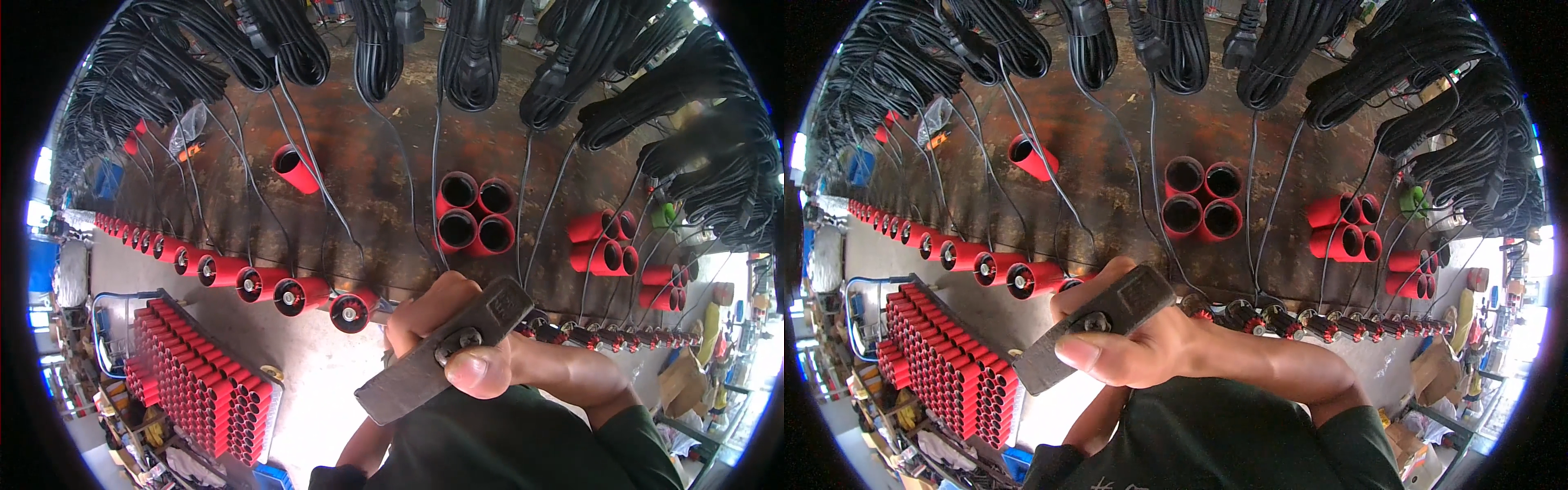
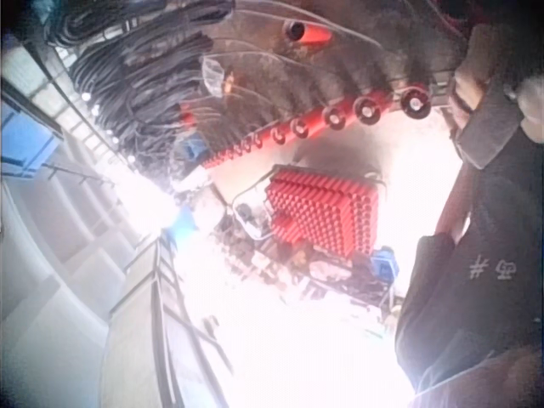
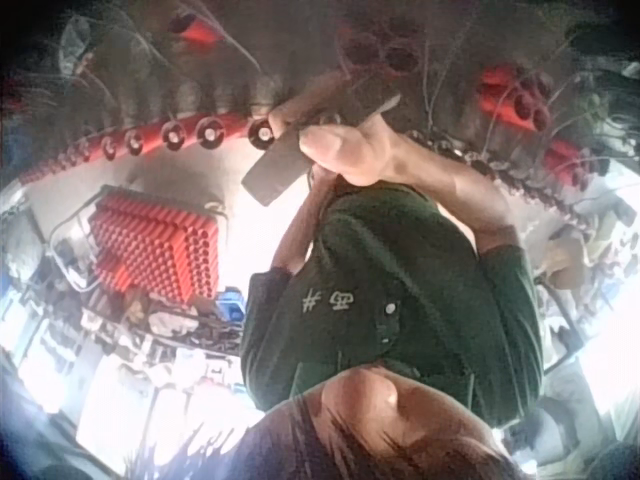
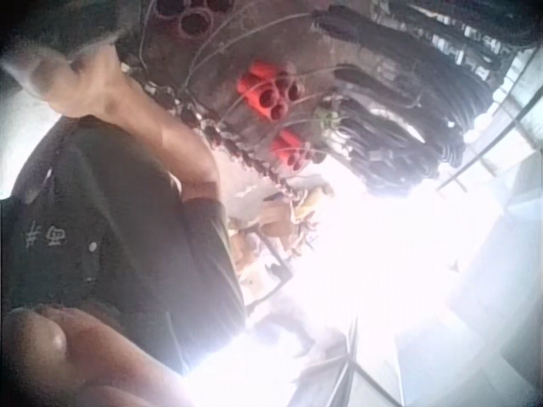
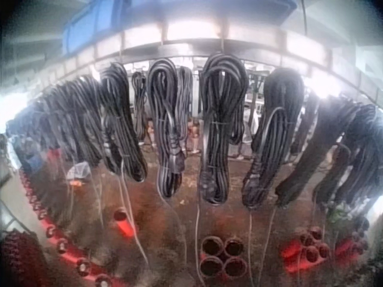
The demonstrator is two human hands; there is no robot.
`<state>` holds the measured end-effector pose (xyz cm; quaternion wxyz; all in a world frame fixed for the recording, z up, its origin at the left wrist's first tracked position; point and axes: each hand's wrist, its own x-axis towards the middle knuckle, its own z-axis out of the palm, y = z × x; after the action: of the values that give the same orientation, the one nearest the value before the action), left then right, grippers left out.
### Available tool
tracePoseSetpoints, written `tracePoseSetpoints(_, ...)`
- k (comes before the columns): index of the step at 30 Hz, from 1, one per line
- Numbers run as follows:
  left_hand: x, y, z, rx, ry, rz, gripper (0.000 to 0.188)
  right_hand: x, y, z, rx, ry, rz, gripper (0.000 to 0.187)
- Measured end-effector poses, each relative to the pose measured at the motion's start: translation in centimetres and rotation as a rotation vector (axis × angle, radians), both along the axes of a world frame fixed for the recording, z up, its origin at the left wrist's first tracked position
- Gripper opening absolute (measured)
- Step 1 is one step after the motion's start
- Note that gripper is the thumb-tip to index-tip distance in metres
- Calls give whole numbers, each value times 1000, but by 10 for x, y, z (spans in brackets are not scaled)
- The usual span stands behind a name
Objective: The person assembles industrial cables by inserting metal components into red cylindrical housings using a mallet.
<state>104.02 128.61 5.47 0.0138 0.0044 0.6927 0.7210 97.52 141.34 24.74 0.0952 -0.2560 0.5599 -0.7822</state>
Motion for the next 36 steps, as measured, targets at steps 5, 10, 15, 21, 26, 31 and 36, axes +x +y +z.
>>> tracePoseSetpoints(5,7,-11,-23,-138,-35,-105,53,1,0,7,15,-130,73,72)
tracePoseSetpoints(10,5,-32,-36,-345,-35,-176,74,22,40,26,137,-97,-80,72)
tracePoseSetpoints(15,-10,-90,21,-382,37,-298,41,63,85,32,-294,11,-398,66)
tracePoseSetpoints(21,-237,-140,14,-471,400,64,26,122,96,16,-377,10,-725,66)
tracePoseSetpoints(26,-393,-177,-57,-998,34,129,93,160,79,-13,-501,-127,-979,70)
tracePoseSetpoints(31,-401,-149,-66,-513,21,106,91,174,60,-17,-467,-148,-1085,68)
tracePoseSetpoints(36,-356,-148,-55,-878,238,-69,103,177,61,-5,-373,-13,-1082,67)
